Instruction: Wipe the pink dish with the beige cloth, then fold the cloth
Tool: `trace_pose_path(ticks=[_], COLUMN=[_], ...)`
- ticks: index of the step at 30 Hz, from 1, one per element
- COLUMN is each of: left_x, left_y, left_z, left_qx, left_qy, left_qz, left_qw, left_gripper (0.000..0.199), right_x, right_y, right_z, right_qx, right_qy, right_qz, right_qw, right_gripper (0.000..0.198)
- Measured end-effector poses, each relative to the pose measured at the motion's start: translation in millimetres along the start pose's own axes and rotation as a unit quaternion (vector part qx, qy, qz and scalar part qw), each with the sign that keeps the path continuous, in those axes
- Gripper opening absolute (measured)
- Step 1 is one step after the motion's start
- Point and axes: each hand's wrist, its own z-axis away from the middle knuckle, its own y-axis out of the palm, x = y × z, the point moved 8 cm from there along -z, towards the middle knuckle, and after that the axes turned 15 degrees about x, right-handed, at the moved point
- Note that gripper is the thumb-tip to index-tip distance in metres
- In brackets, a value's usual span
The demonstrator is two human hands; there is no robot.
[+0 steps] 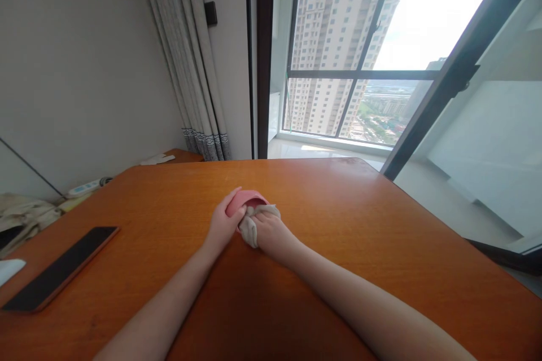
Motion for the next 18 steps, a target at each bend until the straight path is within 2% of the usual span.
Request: trace_pose_path(ticks=[2, 6, 8, 10, 14, 18], left_x=[0, -2, 1, 5, 10, -3], left_y=[2, 16, 30, 38, 23, 16], left_z=[-1, 14, 21, 23, 16, 7], left_qx=[0.019, -0.048, -0.059, -0.056, -0.046, 0.032], left_qy=[-0.006, 0.004, 0.001, -0.001, 0.001, 0.049], left_qz=[0.001, 0.07, 0.114, 0.13, 0.072, -0.039], left_qw=[1.0, 0.996, 0.992, 0.99, 0.996, 0.998], left_gripper=[0.05, 0.065, 0.064, 0.054, 0.038, 0.043], right_x=[-2, -12, -18, -18, -10, -10], right_y=[3, 3, -1, -6, -4, 4], right_z=[-1, 1, 5, 7, 6, 3], right_qx=[-0.014, -0.027, -0.034, -0.036, -0.001, 0.002], right_qy=[0.019, 0.056, 0.065, 0.043, -0.015, 0.009], right_qz=[0.009, -0.04, -0.082, -0.1, -0.069, -0.028], right_qw=[1.0, 0.997, 0.994, 0.993, 0.997, 1.0], right_gripper=[0.018, 0.016, 0.015, 0.015, 0.015, 0.014])
